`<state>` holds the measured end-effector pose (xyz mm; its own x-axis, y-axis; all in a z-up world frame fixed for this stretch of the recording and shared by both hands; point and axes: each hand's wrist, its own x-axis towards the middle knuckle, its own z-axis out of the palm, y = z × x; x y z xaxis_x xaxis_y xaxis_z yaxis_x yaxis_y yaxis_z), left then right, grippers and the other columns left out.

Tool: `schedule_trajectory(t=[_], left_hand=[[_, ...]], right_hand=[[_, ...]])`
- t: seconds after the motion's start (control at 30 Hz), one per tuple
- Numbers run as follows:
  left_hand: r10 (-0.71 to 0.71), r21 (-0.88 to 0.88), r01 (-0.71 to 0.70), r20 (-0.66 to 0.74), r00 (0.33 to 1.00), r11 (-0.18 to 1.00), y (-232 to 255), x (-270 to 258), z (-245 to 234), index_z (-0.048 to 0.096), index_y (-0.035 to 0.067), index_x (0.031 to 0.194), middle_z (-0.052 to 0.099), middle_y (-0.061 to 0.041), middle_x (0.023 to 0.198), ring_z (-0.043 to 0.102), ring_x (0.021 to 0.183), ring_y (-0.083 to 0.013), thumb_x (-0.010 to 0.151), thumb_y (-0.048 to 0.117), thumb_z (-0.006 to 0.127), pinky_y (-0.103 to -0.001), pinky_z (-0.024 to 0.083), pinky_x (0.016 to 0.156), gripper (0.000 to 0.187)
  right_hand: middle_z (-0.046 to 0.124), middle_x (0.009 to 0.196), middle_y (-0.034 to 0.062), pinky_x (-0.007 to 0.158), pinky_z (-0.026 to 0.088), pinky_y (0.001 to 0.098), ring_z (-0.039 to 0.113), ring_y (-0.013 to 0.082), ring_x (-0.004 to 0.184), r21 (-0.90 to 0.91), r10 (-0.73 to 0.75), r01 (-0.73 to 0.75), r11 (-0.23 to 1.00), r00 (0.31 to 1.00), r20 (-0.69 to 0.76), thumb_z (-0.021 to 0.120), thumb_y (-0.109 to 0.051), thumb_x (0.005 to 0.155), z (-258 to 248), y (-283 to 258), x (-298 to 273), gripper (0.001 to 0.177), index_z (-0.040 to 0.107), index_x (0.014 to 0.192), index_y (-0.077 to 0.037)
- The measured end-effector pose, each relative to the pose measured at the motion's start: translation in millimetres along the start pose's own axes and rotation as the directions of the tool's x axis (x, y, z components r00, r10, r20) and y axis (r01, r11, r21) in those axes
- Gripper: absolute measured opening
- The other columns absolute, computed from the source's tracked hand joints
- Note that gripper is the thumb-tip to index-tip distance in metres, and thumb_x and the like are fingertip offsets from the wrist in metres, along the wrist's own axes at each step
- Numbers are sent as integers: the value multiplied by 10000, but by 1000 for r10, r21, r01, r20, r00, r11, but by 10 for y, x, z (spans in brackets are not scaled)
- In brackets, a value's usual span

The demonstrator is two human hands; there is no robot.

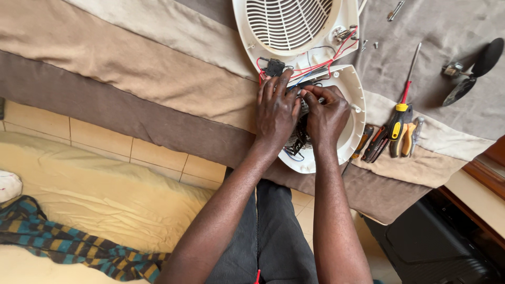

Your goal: The person disassembles a white electric fan on a bed, removes the fan blade, and manipulates internal wiring and components using a screwdriver and pliers. They then reattach the fan blade and continue adjusting internal parts.

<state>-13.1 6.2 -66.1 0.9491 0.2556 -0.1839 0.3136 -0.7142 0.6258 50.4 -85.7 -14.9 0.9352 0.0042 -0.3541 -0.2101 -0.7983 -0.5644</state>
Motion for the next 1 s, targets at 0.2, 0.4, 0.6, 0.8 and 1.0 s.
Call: schedule_trajectory(t=[0.2, 0.4, 0.6, 0.8, 1.0], left_hand=[[-3, -28, 3, -11, 1000, 1000, -12, 22, -25, 737, 49, 1159, 490, -66, 1475, 474, 1355, -286, 921, 207, 755, -489, 333, 1237, 286], [-7, -54, 7, -12, 1000, 998, -32, 15, -23, 733, 39, 1166, 489, -63, 1476, 472, 1357, -285, 916, 192, 760, -487, 336, 1242, 295], [-14, -26, 14, -9, 1000, 1000, -34, 9, -14, 747, 59, 1149, 499, -49, 1463, 476, 1359, -272, 881, 211, 778, -485, 341, 1244, 310], [-27, -24, 26, -35, 999, 999, -39, 11, 67, 772, 64, 1091, 505, -45, 1450, 469, 1349, -271, 928, 250, 769, -487, 355, 1227, 248], [-70, -32, 69, -44, 997, 997, -9, 9, 119, 787, 93, 1053, 511, -50, 1461, 460, 1361, -285, 916, 266, 762, -516, 350, 1213, 222]], right_hand=[[751, 869, 65, 676, 549, 345, 690, 172, 721, -29, 35, -36, 999, 999, -35, 804, -127, 880, 113, 23, 1, 109, 826, 978, -83], [743, 805, 73, 632, 519, 364, 682, 183, 677, -150, -42, 30, 988, 996, -82, 822, -118, 863, 170, -29, -4, 81, 811, 931, -75], [768, 850, 67, 662, 543, 346, 707, 170, 703, -163, -165, 154, 975, 984, -62, 808, -135, 893, 154, 41, -10, 69, 802, 950, -96], [721, 919, 56, 695, 594, 344, 687, 169, 762, 117, 82, -57, 991, 973, -214, 752, -189, 1004, -288, 744, -94, 103, 780, 1048, -100], [639, 988, 181, 706, 576, 477, 654, 339, 920, -683, -221, -76, 726, 915, -337, 911, -139, 695, -1104, 1866, 124, 467, 653, 1063, -16]])
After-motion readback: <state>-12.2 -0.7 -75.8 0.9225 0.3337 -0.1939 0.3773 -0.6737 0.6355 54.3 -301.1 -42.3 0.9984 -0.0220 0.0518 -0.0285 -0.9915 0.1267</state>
